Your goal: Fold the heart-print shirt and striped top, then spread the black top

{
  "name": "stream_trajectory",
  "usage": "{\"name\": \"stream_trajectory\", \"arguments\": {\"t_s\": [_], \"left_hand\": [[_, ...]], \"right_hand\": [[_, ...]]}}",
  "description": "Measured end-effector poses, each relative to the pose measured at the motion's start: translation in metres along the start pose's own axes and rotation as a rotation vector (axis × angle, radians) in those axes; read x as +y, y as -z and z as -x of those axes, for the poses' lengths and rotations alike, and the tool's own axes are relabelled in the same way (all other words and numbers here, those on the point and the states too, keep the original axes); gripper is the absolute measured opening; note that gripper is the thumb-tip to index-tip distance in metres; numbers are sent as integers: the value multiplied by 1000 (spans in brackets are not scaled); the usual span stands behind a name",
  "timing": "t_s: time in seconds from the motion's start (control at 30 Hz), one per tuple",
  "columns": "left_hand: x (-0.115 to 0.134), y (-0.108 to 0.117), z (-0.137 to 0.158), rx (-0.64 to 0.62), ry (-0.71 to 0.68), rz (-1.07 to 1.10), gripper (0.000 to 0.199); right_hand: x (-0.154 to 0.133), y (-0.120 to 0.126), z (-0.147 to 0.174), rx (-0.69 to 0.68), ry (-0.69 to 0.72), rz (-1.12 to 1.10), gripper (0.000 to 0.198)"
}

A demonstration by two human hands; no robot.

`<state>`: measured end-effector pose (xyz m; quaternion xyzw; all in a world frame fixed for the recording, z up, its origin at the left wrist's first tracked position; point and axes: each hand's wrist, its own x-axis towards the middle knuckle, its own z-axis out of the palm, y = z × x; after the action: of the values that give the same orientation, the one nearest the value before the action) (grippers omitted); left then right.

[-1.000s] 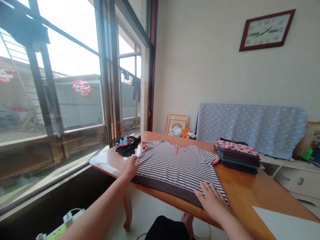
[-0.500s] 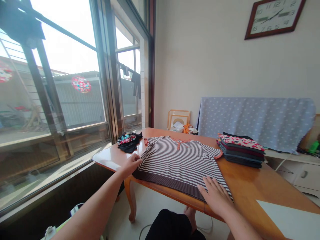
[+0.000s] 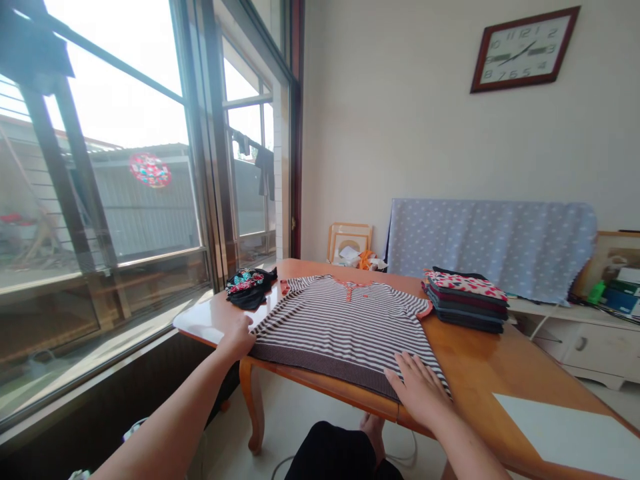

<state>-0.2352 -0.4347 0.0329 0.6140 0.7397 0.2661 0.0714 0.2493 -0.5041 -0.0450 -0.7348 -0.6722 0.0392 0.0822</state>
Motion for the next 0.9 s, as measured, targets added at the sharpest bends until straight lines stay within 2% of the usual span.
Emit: {"name": "stream_trajectory", "arguments": {"t_s": [0.13,0.23,0.37,0.43,0.6,0.9], "left_hand": [[14,-2,9,35,-22,-130,36],[28,-11,15,68,-135,-231,34],[47,-34,26,32,-328,-172,27],[54,-45,32,20,-381,-149,24],[61,-60,39,21,-322,-121,23],[56,-58,35,5,-341,-113,24]], "right_hand": [[-3,4,2,-6,-2,-17,81],[-5,7,3,-20,-10,-32,81],[-8,12,4,-41,-14,-33,81],[-9,13,6,-52,-13,-32,81],[-10,18,9,-66,-16,-30,81],[-13,27,11,-93,-12,-69,81]]}}
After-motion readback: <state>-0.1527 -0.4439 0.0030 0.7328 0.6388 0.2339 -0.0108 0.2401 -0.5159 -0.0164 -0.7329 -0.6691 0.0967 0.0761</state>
